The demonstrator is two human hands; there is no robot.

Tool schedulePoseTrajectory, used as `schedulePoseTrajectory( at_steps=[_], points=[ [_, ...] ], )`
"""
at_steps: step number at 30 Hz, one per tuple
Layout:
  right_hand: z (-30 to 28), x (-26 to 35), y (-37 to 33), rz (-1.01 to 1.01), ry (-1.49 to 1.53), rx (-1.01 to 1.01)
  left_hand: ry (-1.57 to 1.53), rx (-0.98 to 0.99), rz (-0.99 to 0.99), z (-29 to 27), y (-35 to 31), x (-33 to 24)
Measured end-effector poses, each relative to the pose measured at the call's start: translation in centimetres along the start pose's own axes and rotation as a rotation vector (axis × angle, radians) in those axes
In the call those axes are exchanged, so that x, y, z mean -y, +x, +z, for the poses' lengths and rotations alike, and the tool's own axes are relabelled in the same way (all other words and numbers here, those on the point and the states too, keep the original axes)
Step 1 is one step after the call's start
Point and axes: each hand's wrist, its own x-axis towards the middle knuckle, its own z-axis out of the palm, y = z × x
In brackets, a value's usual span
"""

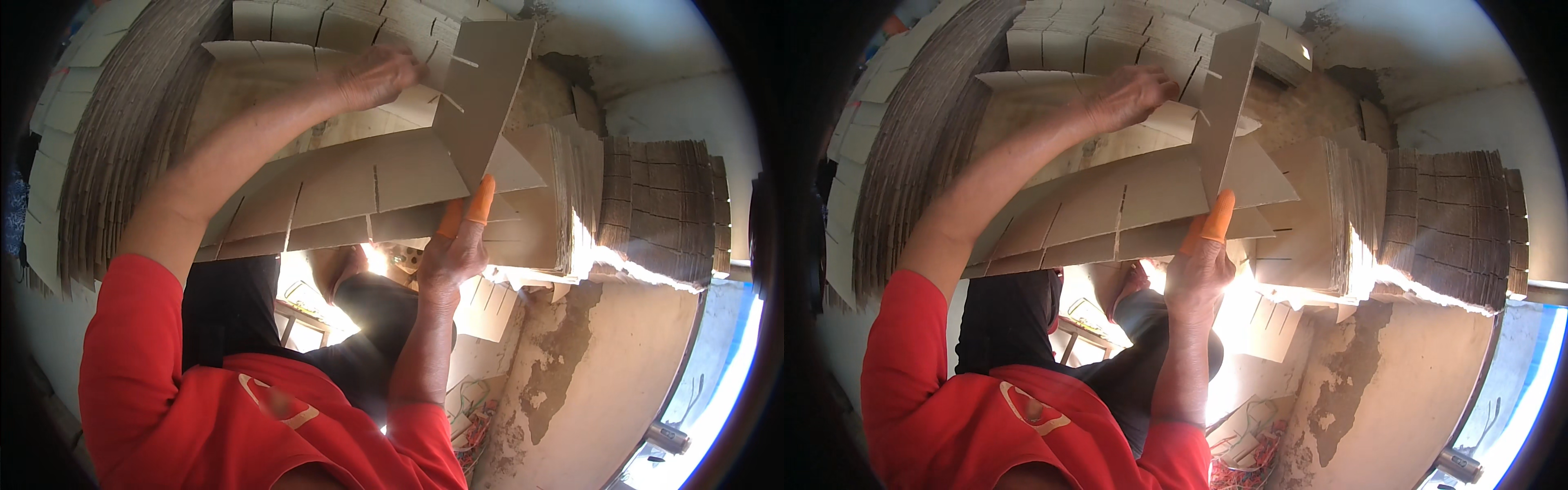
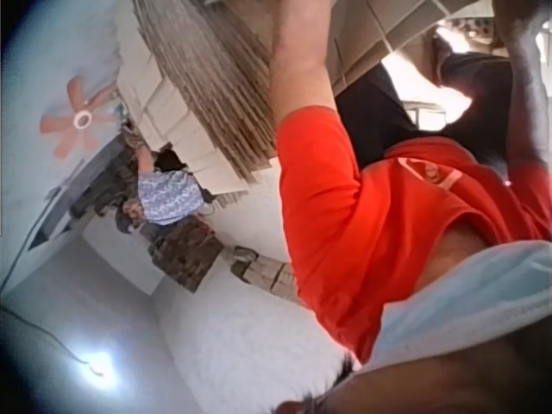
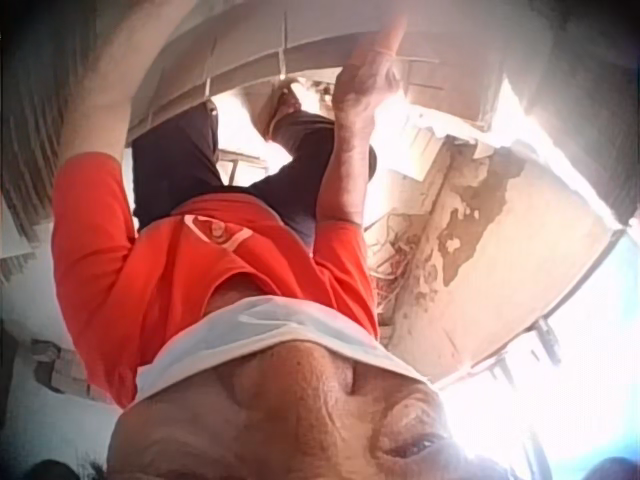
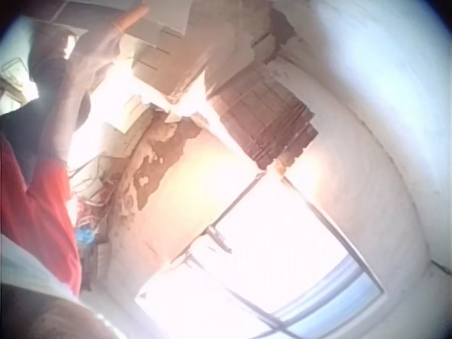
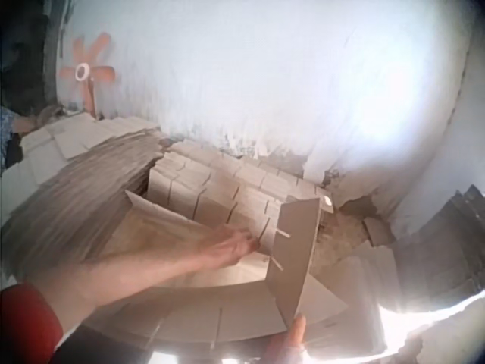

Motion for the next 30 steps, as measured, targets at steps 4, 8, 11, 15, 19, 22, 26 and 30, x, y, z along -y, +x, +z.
schedulePoseTrajectory(
  at_steps=[4, 8, 11, 15, 19, 22, 26, 30],
  points=[
    [0.3, -0.6, -0.1, -0.011, 0.005, 0.017, -0.064, -0.051, 0.056, -0.7, -0.2, -0.9],
    [0.5, -0.5, 0.0, 0.015, -0.012, 0.039, -0.133, -0.138, 0.113, -1.5, -0.5, -1.8],
    [0.7, -0.9, -0.1, 0.045, -0.020, 0.062, -0.169, -0.184, 0.165, -2.2, -0.6, -2.9],
    [1.5, -2.5, -0.4, -0.072, -0.150, 0.051, -0.293, -0.246, 0.220, -3.2, -0.8, -4.8],
    [2.7, -2.9, -1.2, 0.017, -0.173, 0.131, -0.399, -0.229, 0.193, -3.4, -2.4, -5.3],
    [2.7, -3.0, -1.4, -0.003, -0.151, 0.092, -0.639, -0.066, -0.024, -4.2, -2.0, -4.8],
    [2.5, -3.4, -1.6, -0.067, -0.112, 0.021, -0.464, 0.117, -0.247, -6.5, 1.2, -1.6],
    [2.3, -2.2, -0.8, -0.101, -0.114, 0.044, 0.125, 0.197, -0.215, -2.0, 3.3, 4.5]
  ],
)
